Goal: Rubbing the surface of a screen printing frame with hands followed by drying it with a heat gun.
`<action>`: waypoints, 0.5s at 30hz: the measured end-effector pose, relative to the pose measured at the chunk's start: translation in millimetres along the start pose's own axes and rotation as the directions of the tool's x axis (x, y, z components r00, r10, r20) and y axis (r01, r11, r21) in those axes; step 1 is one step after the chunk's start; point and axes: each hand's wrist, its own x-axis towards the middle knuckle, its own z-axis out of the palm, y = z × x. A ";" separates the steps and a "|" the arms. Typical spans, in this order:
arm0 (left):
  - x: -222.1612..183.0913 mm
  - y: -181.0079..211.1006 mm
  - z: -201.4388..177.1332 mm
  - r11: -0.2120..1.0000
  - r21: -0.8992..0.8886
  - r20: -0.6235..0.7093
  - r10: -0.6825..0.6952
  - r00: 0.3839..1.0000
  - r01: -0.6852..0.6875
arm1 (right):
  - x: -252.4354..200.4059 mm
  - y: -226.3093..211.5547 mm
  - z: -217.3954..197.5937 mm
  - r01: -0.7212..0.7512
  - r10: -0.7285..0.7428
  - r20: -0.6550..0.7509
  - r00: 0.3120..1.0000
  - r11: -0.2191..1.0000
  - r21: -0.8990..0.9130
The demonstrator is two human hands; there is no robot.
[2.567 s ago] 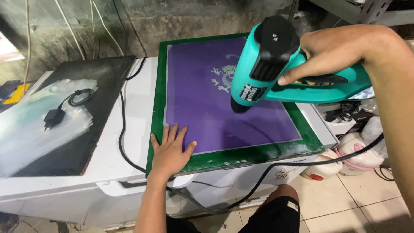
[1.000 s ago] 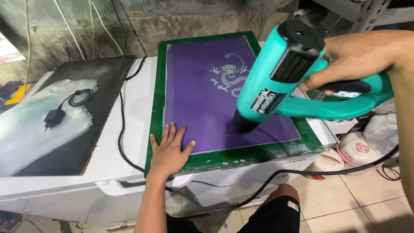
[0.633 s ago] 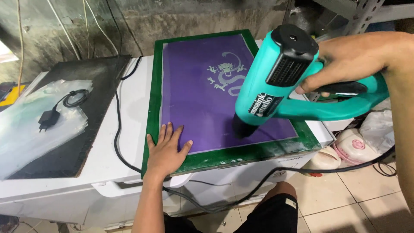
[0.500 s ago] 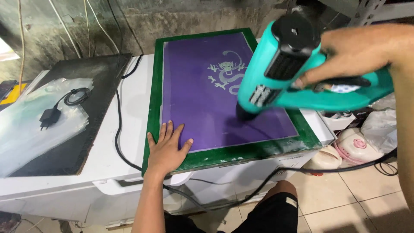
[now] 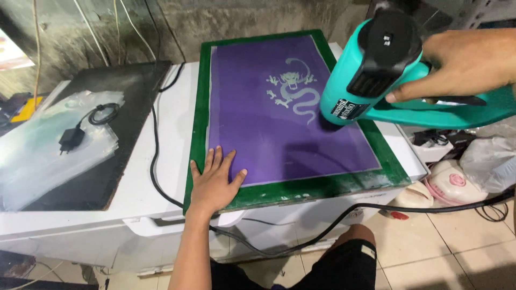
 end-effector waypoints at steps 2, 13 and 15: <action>-0.2 0.1 -0.3 1.000 0.002 -0.002 0.004 1.000 -0.004 | -1.4 1.2 -0.7 -0.048 0.041 -0.075 0.996 0.994 -0.096; -4.4 8.6 -12.7 0.998 0.035 0.108 -0.060 0.992 0.057 | -16.8 9.3 -9.4 -0.064 0.064 0.017 0.998 0.998 -0.016; -3.0 7.9 -12.4 0.998 0.042 0.097 -0.060 0.993 0.056 | -17.1 14.7 -7.3 -0.048 0.047 0.013 0.999 0.998 0.031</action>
